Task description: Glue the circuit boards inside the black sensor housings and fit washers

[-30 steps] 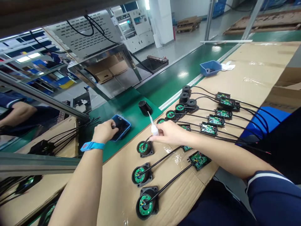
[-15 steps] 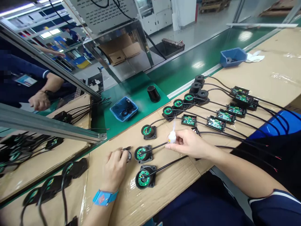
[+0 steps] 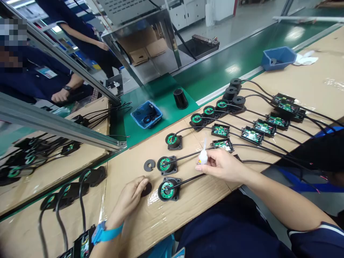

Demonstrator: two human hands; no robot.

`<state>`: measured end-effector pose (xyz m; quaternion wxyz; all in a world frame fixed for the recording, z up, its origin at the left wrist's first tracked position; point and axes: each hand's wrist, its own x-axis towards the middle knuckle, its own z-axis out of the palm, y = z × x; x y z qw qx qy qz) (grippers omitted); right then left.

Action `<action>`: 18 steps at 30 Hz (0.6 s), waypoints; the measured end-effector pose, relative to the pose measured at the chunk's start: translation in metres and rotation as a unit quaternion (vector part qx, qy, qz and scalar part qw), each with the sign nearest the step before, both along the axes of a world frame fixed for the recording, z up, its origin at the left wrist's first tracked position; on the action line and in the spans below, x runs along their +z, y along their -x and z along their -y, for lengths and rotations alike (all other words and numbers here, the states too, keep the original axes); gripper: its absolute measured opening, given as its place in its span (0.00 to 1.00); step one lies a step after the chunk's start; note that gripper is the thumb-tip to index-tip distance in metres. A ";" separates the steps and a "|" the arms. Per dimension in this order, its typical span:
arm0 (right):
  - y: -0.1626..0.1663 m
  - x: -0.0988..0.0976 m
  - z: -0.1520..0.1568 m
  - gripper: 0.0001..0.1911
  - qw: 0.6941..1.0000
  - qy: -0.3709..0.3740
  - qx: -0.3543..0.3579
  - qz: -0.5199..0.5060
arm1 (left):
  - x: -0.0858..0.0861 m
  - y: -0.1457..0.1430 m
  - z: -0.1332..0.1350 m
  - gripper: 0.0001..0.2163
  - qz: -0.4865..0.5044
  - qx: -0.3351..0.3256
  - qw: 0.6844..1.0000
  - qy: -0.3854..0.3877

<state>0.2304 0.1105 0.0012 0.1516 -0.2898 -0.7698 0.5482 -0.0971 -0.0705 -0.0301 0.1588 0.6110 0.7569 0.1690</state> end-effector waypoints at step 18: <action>0.023 -0.024 0.037 0.20 0.925 0.308 -0.026 -0.220 | -0.026 -0.104 0.025 0.26 0.167 0.076 0.963 -0.199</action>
